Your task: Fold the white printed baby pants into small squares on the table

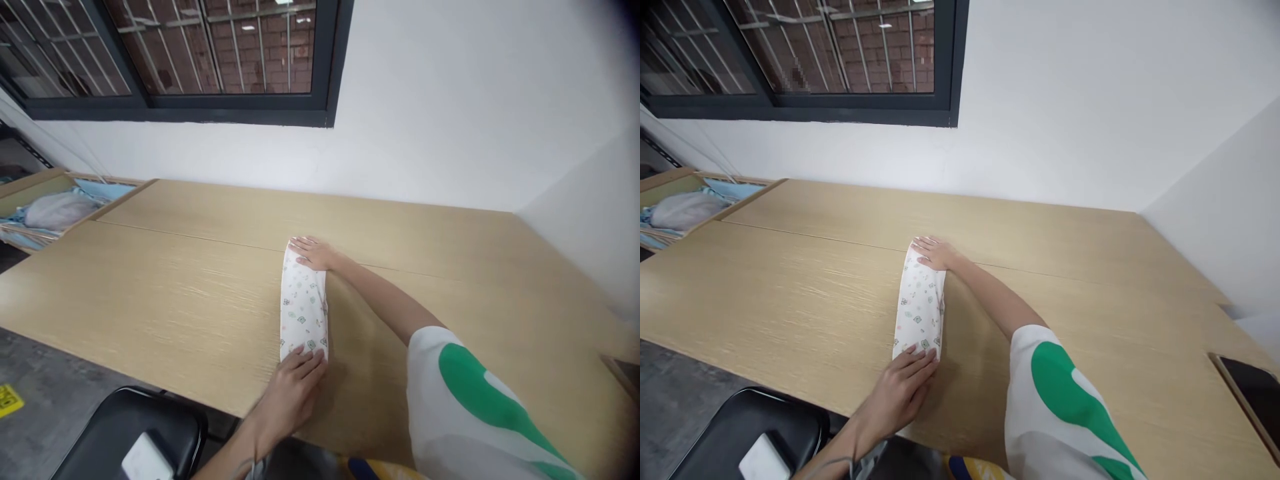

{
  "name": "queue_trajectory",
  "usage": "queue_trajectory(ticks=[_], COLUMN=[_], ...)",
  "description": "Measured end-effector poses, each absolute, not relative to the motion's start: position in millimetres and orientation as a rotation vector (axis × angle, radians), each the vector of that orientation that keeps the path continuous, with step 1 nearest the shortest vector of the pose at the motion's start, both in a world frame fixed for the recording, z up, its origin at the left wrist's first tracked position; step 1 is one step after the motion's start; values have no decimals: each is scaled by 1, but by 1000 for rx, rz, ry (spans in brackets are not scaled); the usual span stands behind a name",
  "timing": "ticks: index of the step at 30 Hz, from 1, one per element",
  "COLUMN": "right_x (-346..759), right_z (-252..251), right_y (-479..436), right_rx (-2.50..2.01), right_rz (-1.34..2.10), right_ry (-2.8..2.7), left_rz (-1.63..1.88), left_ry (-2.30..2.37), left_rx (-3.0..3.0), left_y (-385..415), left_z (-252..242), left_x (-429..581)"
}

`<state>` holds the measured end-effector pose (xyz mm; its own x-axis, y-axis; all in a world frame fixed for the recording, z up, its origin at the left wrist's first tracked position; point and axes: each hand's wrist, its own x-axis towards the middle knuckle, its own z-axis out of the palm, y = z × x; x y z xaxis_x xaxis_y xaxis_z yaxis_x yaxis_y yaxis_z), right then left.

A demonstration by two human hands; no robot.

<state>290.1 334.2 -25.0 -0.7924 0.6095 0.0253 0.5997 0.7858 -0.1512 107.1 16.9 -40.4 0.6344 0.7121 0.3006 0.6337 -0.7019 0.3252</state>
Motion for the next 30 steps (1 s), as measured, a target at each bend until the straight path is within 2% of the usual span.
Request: queue_trajectory(ticks=[5, 10, 14, 20, 25, 27, 30], right_x=[290, 299, 310, 321, 311, 309, 312], right_z=[-11, 7, 9, -32, -78, -72, -26], right_y=[262, 132, 44, -33, -67, -69, -58], right_rx=[-977, -894, -1064, -1183, -1178, -1186, -1224], right_rz=[169, 451, 473, 281, 6, 98, 500], right_ry=[-2744, -2740, -2762, -2731, -2615, -2597, -2537], left_rz=[756, 778, 768, 734, 631, 645, 730], left_ry=[1213, 1291, 1181, 738, 604, 630, 752], left_rx=[2616, 2659, 2755, 2891, 2684, 2544, 2343], left_y=[21, 4, -13, -23, -34, -36, -28], left_z=[-29, -35, -37, -36, -44, -41, -29], left_x=[88, 67, 64, 54, 49, 49, 50])
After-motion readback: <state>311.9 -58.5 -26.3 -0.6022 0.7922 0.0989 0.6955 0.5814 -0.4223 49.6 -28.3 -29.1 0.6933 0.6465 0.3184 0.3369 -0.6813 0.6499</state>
